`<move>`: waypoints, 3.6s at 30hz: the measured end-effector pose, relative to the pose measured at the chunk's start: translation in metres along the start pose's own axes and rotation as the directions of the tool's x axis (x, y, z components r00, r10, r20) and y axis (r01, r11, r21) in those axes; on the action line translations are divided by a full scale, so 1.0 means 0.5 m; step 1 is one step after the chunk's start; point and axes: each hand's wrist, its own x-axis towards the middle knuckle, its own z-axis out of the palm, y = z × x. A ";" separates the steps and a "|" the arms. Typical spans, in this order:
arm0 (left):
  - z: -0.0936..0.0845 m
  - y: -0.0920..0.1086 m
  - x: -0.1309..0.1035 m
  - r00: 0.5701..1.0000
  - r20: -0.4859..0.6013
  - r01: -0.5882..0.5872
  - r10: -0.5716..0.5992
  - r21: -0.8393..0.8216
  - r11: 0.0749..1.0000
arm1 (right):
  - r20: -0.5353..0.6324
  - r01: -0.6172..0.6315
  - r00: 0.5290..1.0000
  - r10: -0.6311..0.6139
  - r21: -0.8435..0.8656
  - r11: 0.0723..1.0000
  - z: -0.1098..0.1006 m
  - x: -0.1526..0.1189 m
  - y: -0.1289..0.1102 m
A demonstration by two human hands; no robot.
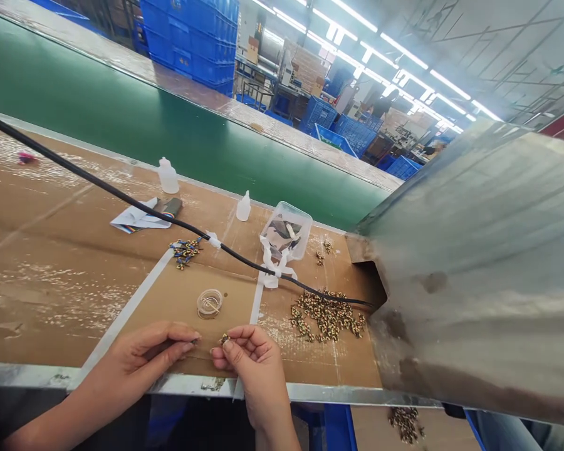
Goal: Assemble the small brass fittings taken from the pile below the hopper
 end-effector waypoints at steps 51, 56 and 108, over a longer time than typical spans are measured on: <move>0.003 0.008 -0.011 0.980 0.020 -0.201 0.200 0.175 0.964 | -0.004 0.157 0.985 -0.173 -0.405 0.901 0.041 -0.020 0.027; 0.002 0.009 -0.010 0.975 0.078 -0.220 0.210 0.151 0.964 | 0.024 0.120 0.992 -0.122 -0.440 0.890 0.034 -0.016 0.015; -0.004 0.030 0.005 0.981 0.194 -0.022 -0.005 0.141 0.990 | 0.126 0.050 0.992 0.006 -0.436 0.899 0.016 0.000 -0.004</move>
